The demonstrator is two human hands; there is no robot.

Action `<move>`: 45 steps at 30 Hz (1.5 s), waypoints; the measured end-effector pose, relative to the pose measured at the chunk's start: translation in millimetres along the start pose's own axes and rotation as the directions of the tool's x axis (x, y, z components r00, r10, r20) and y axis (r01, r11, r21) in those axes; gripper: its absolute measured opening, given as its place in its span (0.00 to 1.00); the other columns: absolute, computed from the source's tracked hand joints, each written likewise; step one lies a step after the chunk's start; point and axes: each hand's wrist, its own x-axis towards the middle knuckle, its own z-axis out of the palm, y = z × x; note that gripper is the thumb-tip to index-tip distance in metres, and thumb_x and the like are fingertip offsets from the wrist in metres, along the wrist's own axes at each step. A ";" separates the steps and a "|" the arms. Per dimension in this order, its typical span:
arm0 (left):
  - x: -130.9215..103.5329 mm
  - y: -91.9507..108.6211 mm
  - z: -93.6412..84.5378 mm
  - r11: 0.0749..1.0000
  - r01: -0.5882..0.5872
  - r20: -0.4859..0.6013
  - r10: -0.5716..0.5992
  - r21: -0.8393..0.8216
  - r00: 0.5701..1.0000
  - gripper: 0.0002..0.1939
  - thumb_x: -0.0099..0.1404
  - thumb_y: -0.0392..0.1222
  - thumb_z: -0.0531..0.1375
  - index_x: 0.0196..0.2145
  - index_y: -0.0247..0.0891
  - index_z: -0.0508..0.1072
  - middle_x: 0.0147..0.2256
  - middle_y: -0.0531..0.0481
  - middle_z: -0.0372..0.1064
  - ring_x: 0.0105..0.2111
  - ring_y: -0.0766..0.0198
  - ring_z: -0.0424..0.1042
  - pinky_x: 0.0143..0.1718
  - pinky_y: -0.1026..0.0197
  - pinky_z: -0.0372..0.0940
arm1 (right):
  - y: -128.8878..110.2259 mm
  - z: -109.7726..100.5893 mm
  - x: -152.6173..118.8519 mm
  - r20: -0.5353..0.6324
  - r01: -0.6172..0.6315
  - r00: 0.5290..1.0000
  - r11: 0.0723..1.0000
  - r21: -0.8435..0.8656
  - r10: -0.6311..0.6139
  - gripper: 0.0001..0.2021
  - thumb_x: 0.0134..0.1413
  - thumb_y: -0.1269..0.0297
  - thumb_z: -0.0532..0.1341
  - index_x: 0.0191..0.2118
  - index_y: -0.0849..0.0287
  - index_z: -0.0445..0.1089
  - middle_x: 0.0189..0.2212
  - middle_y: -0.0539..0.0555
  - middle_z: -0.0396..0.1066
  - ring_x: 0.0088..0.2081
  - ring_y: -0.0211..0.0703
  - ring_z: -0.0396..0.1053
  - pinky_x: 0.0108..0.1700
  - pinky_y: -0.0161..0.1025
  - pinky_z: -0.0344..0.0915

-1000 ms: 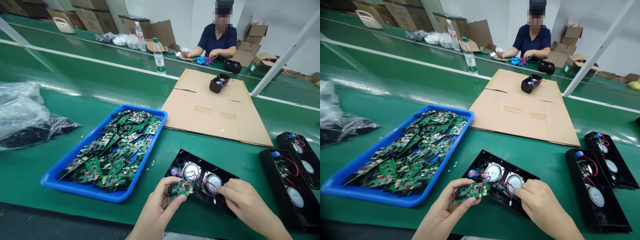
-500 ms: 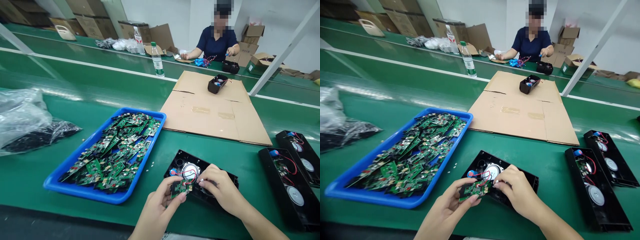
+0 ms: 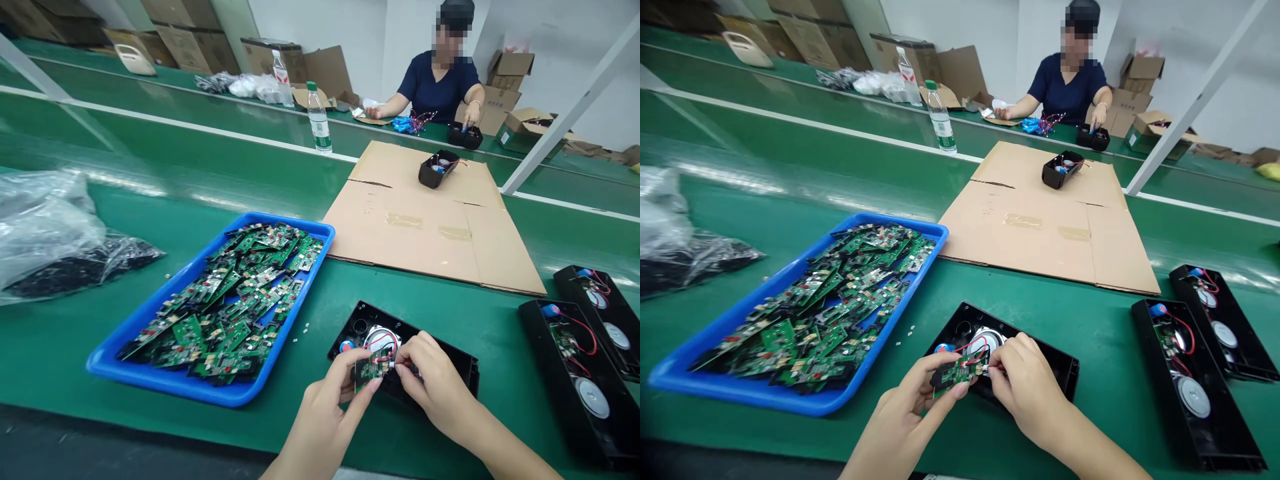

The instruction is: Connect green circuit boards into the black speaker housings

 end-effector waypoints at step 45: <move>8.0 -28.3 -3.5 0.943 -0.321 -0.035 0.325 0.093 0.945 0.06 0.62 0.39 0.59 0.38 0.44 0.69 0.24 0.58 0.74 0.21 0.67 0.73 0.24 0.69 0.69 | 4.0 -20.8 -22.6 0.137 -0.146 0.985 0.938 0.314 0.107 0.09 0.60 0.73 0.56 0.38 0.55 0.73 0.36 0.52 0.70 0.37 0.38 0.69 0.39 0.32 0.66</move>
